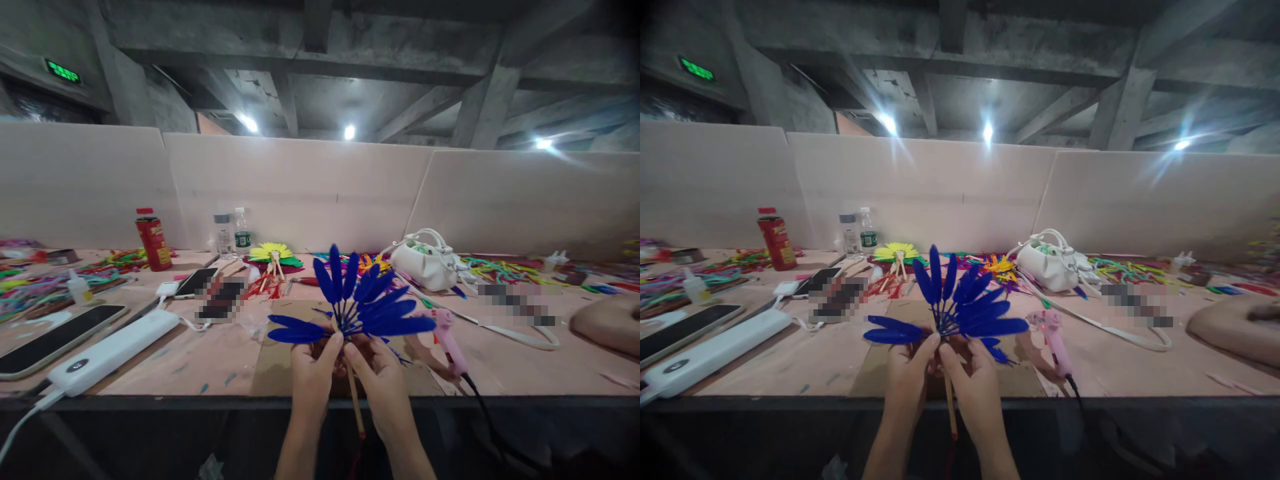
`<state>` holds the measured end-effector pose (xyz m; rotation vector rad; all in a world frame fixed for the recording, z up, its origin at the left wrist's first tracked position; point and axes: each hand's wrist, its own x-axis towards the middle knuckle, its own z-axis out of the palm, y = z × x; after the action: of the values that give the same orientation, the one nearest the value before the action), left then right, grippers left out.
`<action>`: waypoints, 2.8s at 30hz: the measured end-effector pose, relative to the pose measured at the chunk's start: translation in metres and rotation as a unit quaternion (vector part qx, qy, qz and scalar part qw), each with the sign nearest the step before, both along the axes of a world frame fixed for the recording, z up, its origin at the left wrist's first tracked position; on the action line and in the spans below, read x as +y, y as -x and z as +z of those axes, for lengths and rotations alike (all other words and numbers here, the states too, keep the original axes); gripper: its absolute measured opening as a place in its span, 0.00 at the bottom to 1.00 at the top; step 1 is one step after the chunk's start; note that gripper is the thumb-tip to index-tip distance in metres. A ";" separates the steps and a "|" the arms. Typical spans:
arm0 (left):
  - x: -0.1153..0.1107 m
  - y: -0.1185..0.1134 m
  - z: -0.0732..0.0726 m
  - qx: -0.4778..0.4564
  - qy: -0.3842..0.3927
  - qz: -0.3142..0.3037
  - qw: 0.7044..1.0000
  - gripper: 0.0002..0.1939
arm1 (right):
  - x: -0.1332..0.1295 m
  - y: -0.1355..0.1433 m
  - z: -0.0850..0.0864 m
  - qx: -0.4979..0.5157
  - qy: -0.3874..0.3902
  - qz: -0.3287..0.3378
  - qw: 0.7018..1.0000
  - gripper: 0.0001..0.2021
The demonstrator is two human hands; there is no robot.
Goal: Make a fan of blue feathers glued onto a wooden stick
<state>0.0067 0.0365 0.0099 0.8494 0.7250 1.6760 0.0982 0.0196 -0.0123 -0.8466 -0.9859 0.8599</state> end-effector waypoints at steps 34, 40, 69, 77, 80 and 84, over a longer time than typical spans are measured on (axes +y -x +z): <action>0.003 0.009 -0.003 -0.033 0.022 -0.035 0.999 0.14 | -0.004 -0.002 0.003 -0.120 0.048 0.116 0.985 0.17; 0.005 0.008 -0.004 -0.042 0.023 -0.042 0.998 0.13 | -0.006 -0.005 0.010 -0.137 0.050 0.136 0.980 0.13; 0.001 0.002 0.002 -0.053 0.080 -0.064 0.993 0.18 | 0.006 -0.010 0.011 0.223 0.025 0.004 0.974 0.18; 0.001 0.002 0.000 -0.044 0.074 -0.061 0.994 0.17 | 0.007 -0.016 0.016 0.230 0.023 -0.033 0.972 0.19; 0.003 0.002 -0.001 -0.039 0.078 -0.064 0.994 0.17 | 0.010 -0.025 0.018 0.231 0.019 -0.055 0.971 0.18; 0.004 0.002 -0.001 -0.036 0.083 -0.071 0.993 0.19 | 0.012 -0.037 0.021 0.246 0.007 -0.078 0.966 0.18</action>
<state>0.0047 0.0405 0.0088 0.7030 0.7264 1.4889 0.1352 0.0318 0.0082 -0.6653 -0.4725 0.8848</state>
